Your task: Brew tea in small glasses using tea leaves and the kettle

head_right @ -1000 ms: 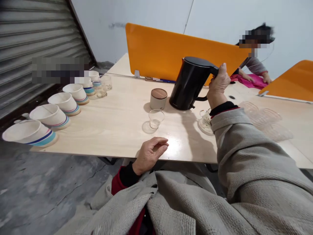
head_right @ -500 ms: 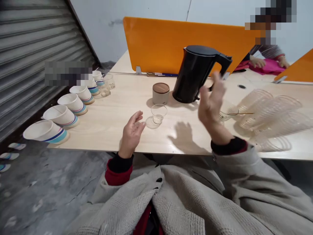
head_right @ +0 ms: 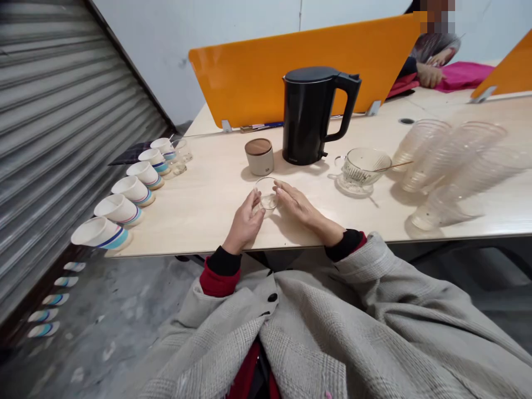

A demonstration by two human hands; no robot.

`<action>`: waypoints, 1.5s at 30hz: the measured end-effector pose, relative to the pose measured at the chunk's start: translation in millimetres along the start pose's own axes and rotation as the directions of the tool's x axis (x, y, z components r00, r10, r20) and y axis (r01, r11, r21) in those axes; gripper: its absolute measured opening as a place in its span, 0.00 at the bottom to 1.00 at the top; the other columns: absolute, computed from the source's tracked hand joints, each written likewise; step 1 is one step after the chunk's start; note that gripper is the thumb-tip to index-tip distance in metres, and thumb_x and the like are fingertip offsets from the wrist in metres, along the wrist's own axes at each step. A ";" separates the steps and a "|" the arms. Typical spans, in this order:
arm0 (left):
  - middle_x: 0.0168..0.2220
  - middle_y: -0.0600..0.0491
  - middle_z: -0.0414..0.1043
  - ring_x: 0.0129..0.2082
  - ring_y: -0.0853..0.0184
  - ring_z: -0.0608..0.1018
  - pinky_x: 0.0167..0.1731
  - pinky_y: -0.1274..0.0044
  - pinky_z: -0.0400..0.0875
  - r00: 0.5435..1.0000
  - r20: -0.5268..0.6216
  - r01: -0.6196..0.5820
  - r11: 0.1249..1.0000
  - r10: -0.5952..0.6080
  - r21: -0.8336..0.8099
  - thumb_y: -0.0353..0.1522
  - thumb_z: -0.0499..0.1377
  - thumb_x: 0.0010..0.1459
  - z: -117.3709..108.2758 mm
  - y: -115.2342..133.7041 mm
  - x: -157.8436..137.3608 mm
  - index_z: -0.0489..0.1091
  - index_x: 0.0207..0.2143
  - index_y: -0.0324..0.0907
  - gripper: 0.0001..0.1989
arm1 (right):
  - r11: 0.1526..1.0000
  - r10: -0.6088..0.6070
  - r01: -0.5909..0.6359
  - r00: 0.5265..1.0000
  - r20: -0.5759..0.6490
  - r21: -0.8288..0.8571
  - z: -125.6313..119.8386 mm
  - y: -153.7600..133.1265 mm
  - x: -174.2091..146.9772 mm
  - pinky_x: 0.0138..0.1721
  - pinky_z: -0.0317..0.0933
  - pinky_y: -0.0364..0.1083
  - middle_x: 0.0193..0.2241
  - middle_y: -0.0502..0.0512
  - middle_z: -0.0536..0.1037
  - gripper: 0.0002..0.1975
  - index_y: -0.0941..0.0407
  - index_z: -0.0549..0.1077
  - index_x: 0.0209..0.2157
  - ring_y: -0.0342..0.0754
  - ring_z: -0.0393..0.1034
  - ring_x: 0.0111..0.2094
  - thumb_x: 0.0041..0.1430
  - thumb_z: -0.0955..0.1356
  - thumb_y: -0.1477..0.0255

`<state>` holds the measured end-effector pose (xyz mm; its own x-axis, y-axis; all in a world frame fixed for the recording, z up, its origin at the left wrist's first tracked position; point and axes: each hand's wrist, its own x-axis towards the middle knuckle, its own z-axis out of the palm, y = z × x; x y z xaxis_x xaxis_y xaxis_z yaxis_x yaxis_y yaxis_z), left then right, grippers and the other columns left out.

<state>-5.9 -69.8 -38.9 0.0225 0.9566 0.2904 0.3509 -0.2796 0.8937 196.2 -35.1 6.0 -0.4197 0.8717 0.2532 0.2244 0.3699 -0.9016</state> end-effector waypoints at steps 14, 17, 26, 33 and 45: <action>0.69 0.39 0.68 0.69 0.54 0.71 0.72 0.60 0.64 0.985 -0.163 -0.030 0.989 0.054 0.147 0.30 0.58 0.65 -3.4 -0.8 -10.4 0.64 0.69 0.40 0.30 | 0.976 -0.015 -0.015 0.991 -0.136 -0.217 -6.0 31.4 -13.0 0.75 0.46 0.72 0.71 0.61 0.66 0.38 0.49 0.67 0.71 0.68 0.56 0.73 0.69 0.62 0.43; 0.68 0.42 0.70 0.71 0.54 0.69 0.73 0.59 0.62 0.980 -0.176 -0.050 0.964 0.098 0.261 0.30 0.58 0.65 -6.0 -2.4 -10.8 0.67 0.67 0.42 0.27 | 0.953 -0.025 -0.009 0.994 -0.109 -0.302 -20.3 31.7 -31.3 0.72 0.51 0.73 0.67 0.61 0.72 0.35 0.49 0.72 0.67 0.70 0.63 0.69 0.68 0.64 0.43; 0.67 0.40 0.71 0.69 0.54 0.71 0.73 0.60 0.61 0.985 -0.154 -0.032 0.965 0.074 0.259 0.31 0.60 0.65 -11.1 -1.5 -7.9 0.70 0.64 0.40 0.25 | 0.914 -0.218 0.287 0.944 0.248 -0.287 -24.2 8.6 -77.5 0.68 0.55 0.72 0.59 0.55 0.80 0.14 0.45 0.84 0.45 0.63 0.70 0.64 0.63 0.74 0.54; 0.64 0.40 0.73 0.67 0.55 0.74 0.68 0.63 0.68 0.978 -0.196 -0.026 0.974 0.072 0.227 0.29 0.59 0.64 -8.8 -0.7 -8.9 0.71 0.62 0.39 0.23 | 0.813 -0.356 0.389 0.921 0.159 -0.433 10.5 14.7 -93.3 0.68 0.58 0.67 0.42 0.46 0.87 0.10 0.43 0.82 0.35 0.54 0.80 0.48 0.70 0.68 0.64; 0.63 0.41 0.75 0.64 0.56 0.77 0.65 0.62 0.73 0.972 -0.231 0.012 0.977 0.038 0.212 0.31 0.60 0.64 -7.6 -1.9 -7.4 0.73 0.60 0.40 0.22 | 0.826 -0.518 0.364 0.791 -0.325 -0.430 -10.3 -49.2 7.2 0.61 0.68 0.65 0.48 0.52 0.85 0.09 0.48 0.82 0.34 0.57 0.76 0.53 0.69 0.71 0.62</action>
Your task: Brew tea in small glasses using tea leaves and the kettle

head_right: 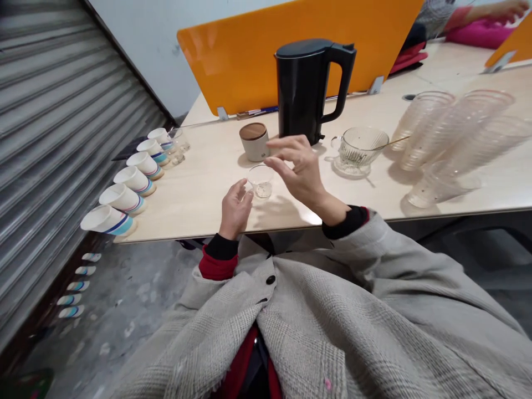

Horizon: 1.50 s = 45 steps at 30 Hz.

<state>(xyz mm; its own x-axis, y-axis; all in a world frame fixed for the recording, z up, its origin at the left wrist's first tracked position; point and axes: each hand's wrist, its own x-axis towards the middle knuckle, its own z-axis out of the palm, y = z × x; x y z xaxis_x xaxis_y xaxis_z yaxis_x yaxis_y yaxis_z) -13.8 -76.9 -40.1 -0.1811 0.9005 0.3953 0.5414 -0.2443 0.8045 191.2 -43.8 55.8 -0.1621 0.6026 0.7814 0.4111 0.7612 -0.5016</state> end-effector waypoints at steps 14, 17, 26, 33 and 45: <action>0.76 0.40 0.54 0.78 0.48 0.52 0.76 0.54 0.50 0.965 0.233 -0.067 0.740 -0.123 0.670 0.32 0.49 0.73 -9.9 23.0 3.5 0.60 0.72 0.34 0.28 | 0.787 0.450 -0.110 0.776 0.443 -0.607 -0.6 40.9 -44.2 0.72 0.50 0.68 0.74 0.72 0.59 0.34 0.65 0.60 0.73 0.68 0.52 0.75 0.75 0.57 0.59; 0.78 0.44 0.50 0.79 0.50 0.50 0.76 0.54 0.46 0.932 0.298 -0.092 0.659 -0.207 0.746 0.34 0.44 0.75 -8.5 30.7 4.4 0.56 0.74 0.36 0.29 | 0.752 0.533 -0.028 0.613 0.584 -0.658 13.2 34.3 -50.0 0.75 0.42 0.69 0.76 0.72 0.53 0.37 0.68 0.58 0.73 0.69 0.44 0.77 0.74 0.57 0.57; 0.79 0.50 0.46 0.79 0.52 0.48 0.77 0.54 0.44 0.905 0.346 -0.125 0.622 -0.248 0.773 0.37 0.38 0.77 -8.7 32.7 5.1 0.52 0.76 0.42 0.30 | 0.800 0.471 -0.031 0.650 0.596 -0.599 15.0 35.5 -53.5 0.75 0.42 0.68 0.76 0.71 0.52 0.35 0.69 0.55 0.74 0.66 0.44 0.77 0.75 0.53 0.63; 0.79 0.49 0.47 0.79 0.50 0.49 0.76 0.53 0.46 0.901 0.357 -0.137 0.620 -0.246 0.773 0.38 0.40 0.76 -10.0 36.0 5.8 0.54 0.76 0.42 0.30 | 0.759 0.536 -0.072 0.633 0.559 -0.647 14.5 36.1 -49.9 0.75 0.40 0.70 0.77 0.68 0.52 0.34 0.67 0.56 0.74 0.66 0.42 0.78 0.75 0.53 0.62; 0.79 0.50 0.48 0.79 0.49 0.50 0.76 0.52 0.46 0.903 0.354 -0.119 0.648 -0.245 0.753 0.38 0.40 0.76 -13.1 43.6 4.2 0.55 0.75 0.43 0.30 | 0.766 0.528 -0.014 0.585 0.615 -0.643 17.7 37.6 -48.3 0.75 0.38 0.73 0.78 0.63 0.47 0.35 0.60 0.52 0.77 0.66 0.38 0.78 0.75 0.52 0.61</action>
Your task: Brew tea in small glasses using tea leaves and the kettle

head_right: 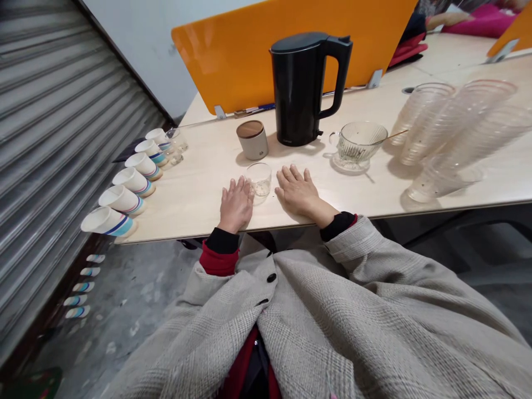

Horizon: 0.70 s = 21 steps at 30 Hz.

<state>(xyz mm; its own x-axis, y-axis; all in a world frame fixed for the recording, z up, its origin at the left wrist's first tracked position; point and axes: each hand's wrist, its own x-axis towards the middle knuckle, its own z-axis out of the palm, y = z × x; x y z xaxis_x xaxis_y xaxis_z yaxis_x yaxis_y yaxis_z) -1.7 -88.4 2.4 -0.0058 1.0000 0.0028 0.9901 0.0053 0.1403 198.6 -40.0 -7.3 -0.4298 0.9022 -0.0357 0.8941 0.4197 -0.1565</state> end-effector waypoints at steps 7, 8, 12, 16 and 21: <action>0.79 0.47 0.48 0.79 0.50 0.50 0.76 0.53 0.46 0.999 -0.032 0.004 1.000 -0.005 -0.012 0.39 0.40 0.76 5.9 -2.6 1.0 0.55 0.75 0.41 0.30 | 0.999 -0.036 0.037 0.999 0.022 -0.020 -0.4 6.2 -2.2 0.75 0.37 0.72 0.78 0.63 0.46 0.36 0.62 0.51 0.77 0.66 0.37 0.79 0.75 0.52 0.61; 0.79 0.46 0.48 0.79 0.50 0.50 0.76 0.54 0.46 0.999 -0.042 0.008 1.000 -0.009 -0.011 0.39 0.40 0.76 7.0 -2.9 1.3 0.55 0.75 0.41 0.30 | 0.999 -0.043 0.043 0.999 0.023 -0.019 -1.0 7.1 -2.8 0.75 0.37 0.72 0.78 0.63 0.46 0.36 0.62 0.51 0.77 0.65 0.37 0.79 0.75 0.52 0.61; 0.78 0.43 0.48 0.79 0.49 0.50 0.76 0.54 0.46 0.998 -0.055 0.013 1.000 -0.013 -0.006 0.39 0.40 0.76 8.9 -3.1 2.3 0.55 0.75 0.37 0.31 | 0.999 -0.040 0.041 0.999 0.029 -0.018 -2.4 8.3 -3.9 0.75 0.37 0.71 0.78 0.61 0.45 0.36 0.62 0.50 0.77 0.64 0.37 0.79 0.76 0.51 0.60; 0.79 0.43 0.48 0.79 0.49 0.50 0.76 0.54 0.47 0.999 -0.046 0.011 1.000 -0.011 0.000 0.39 0.40 0.76 8.6 -2.5 2.6 0.54 0.75 0.36 0.31 | 0.999 -0.041 0.041 0.999 0.010 -0.023 0.7 8.3 -2.6 0.75 0.38 0.72 0.78 0.63 0.47 0.35 0.63 0.52 0.77 0.65 0.39 0.78 0.75 0.52 0.61; 0.78 0.44 0.49 0.79 0.49 0.51 0.76 0.54 0.48 0.998 -0.057 0.014 1.000 -0.014 0.001 0.39 0.41 0.76 9.2 -2.6 2.5 0.55 0.75 0.37 0.31 | 0.998 -0.047 0.046 0.999 -0.016 -0.033 5.4 9.8 -0.6 0.74 0.40 0.73 0.78 0.64 0.48 0.35 0.62 0.53 0.77 0.66 0.39 0.78 0.75 0.52 0.60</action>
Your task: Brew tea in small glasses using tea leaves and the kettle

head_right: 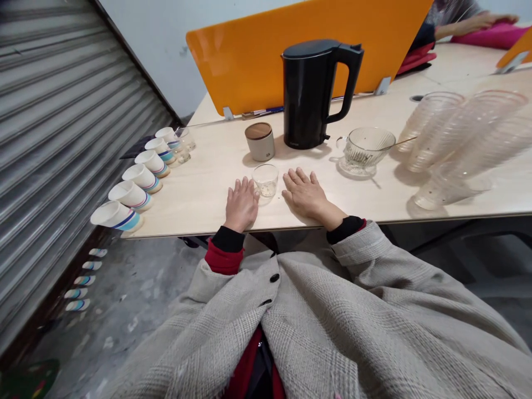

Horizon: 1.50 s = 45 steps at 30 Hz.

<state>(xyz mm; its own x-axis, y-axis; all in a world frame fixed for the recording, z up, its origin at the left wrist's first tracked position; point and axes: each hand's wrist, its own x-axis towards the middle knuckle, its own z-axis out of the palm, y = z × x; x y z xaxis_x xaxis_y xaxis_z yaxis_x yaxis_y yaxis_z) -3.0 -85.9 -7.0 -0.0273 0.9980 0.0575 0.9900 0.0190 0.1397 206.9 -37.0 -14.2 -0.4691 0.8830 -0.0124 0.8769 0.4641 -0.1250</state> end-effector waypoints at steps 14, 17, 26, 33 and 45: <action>0.78 0.43 0.49 0.79 0.49 0.51 0.75 0.53 0.49 1.000 -0.015 -0.010 1.000 0.011 0.012 0.39 0.40 0.76 5.1 -3.0 2.3 0.55 0.75 0.37 0.31 | 1.000 0.021 -0.021 1.000 0.013 -0.009 -0.4 -1.3 -0.2 0.75 0.39 0.71 0.78 0.64 0.48 0.35 0.62 0.52 0.77 0.65 0.38 0.79 0.76 0.52 0.60; 0.78 0.43 0.49 0.79 0.49 0.51 0.75 0.54 0.49 1.000 -0.021 0.001 1.000 -0.001 0.010 0.39 0.40 0.76 5.1 -2.8 2.1 0.55 0.75 0.37 0.31 | 1.000 0.021 -0.021 1.000 0.003 -0.006 -0.1 -1.6 -0.6 0.75 0.39 0.71 0.78 0.64 0.49 0.35 0.62 0.53 0.76 0.65 0.39 0.78 0.75 0.52 0.60; 0.78 0.42 0.50 0.78 0.48 0.52 0.75 0.52 0.49 0.998 -0.046 0.043 0.999 -0.043 -0.004 0.38 0.41 0.76 5.0 -4.2 1.6 0.57 0.74 0.37 0.30 | 1.000 0.023 -0.023 1.000 -0.013 -0.007 -0.4 -3.0 -1.4 0.74 0.41 0.72 0.77 0.65 0.49 0.35 0.63 0.54 0.76 0.66 0.41 0.78 0.75 0.52 0.60; 0.77 0.42 0.51 0.78 0.50 0.54 0.75 0.56 0.50 1.000 -0.020 0.014 1.000 -0.014 -0.001 0.37 0.41 0.76 1.5 -9.7 1.5 0.56 0.74 0.35 0.30 | 0.999 0.034 -0.034 0.999 0.002 -0.003 -2.5 -4.3 -2.2 0.75 0.41 0.71 0.77 0.64 0.49 0.35 0.63 0.54 0.76 0.65 0.40 0.78 0.75 0.52 0.61; 0.78 0.43 0.51 0.78 0.50 0.54 0.75 0.57 0.50 1.000 -0.014 0.010 1.000 -0.010 0.014 0.37 0.41 0.76 -0.7 -9.0 0.4 0.56 0.74 0.35 0.30 | 0.999 0.042 -0.042 0.999 0.015 -0.004 -4.6 -6.2 -2.1 0.75 0.40 0.71 0.78 0.65 0.48 0.35 0.64 0.53 0.76 0.65 0.40 0.78 0.75 0.52 0.61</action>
<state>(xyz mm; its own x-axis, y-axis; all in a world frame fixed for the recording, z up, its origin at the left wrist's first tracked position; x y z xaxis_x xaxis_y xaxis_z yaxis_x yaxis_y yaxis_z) -12.0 -85.7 -7.6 -0.0391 0.9968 0.0697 0.9915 0.0300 0.1267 203.0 -41.4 -8.8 -0.4337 0.9005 -0.0325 0.8961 0.4272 -0.1204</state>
